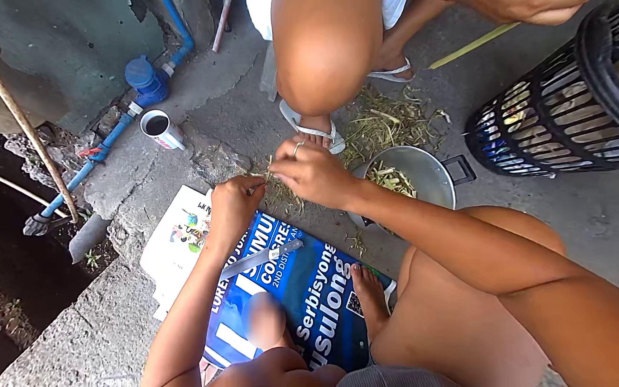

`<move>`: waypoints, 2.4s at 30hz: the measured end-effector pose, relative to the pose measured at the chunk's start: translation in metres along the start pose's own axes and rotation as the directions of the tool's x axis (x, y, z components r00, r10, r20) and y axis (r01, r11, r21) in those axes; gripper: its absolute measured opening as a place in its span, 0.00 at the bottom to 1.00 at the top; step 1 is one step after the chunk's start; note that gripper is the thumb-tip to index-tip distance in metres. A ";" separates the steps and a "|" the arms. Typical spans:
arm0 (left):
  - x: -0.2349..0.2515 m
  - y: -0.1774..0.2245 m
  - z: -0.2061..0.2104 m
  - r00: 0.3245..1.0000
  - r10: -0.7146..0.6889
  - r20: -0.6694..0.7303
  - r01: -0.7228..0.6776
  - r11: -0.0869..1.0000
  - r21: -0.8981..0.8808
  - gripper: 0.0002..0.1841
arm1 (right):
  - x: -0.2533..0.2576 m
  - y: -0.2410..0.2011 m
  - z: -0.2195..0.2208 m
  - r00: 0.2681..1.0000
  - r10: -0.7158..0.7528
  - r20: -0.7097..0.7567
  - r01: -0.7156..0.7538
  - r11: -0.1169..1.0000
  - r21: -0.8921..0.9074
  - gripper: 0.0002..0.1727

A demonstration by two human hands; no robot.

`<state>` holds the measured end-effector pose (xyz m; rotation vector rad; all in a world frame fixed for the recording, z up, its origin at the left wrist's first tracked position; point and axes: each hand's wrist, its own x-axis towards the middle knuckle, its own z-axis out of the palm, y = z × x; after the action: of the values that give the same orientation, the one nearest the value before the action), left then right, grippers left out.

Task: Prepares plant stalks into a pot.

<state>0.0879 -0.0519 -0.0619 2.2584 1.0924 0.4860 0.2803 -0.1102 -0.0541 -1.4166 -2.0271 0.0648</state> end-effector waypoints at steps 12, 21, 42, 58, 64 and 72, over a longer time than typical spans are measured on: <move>-0.004 0.005 0.017 0.971 0.226 -0.080 -0.218 0.971 0.094 0.06 | -0.007 0.002 0.008 0.965 -0.013 0.263 0.033 0.997 -0.073 0.06; -0.004 0.006 0.007 0.945 0.151 -0.290 -0.200 0.968 -0.150 0.06 | 0.004 0.003 0.000 0.869 0.439 0.230 -0.473 0.594 0.651 0.03; 0.001 -0.002 0.001 0.955 0.293 -0.042 -0.292 0.956 0.037 0.09 | 0.002 0.011 -0.002 0.969 -0.003 0.247 0.025 0.996 -0.086 0.11; -0.003 0.006 0.004 0.956 0.270 -0.115 -0.262 0.962 0.080 0.06 | 0.008 -0.006 -0.014 0.893 0.234 0.384 -0.288 0.954 0.089 0.08; -0.004 0.009 0.003 0.969 0.228 -0.092 -0.218 0.970 0.107 0.08 | -0.003 -0.006 -0.003 0.989 -0.111 0.098 0.123 0.985 -0.125 0.06; -0.002 0.008 -0.004 0.993 0.112 0.027 -0.110 0.992 -0.055 0.07 | -0.005 -0.004 0.001 0.972 -0.200 0.122 0.218 0.962 -0.164 0.07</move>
<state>0.0890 -0.0564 -0.0538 2.2803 0.9318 0.5186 0.2782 -0.1161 -0.0557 -1.3173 -2.3070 -0.1382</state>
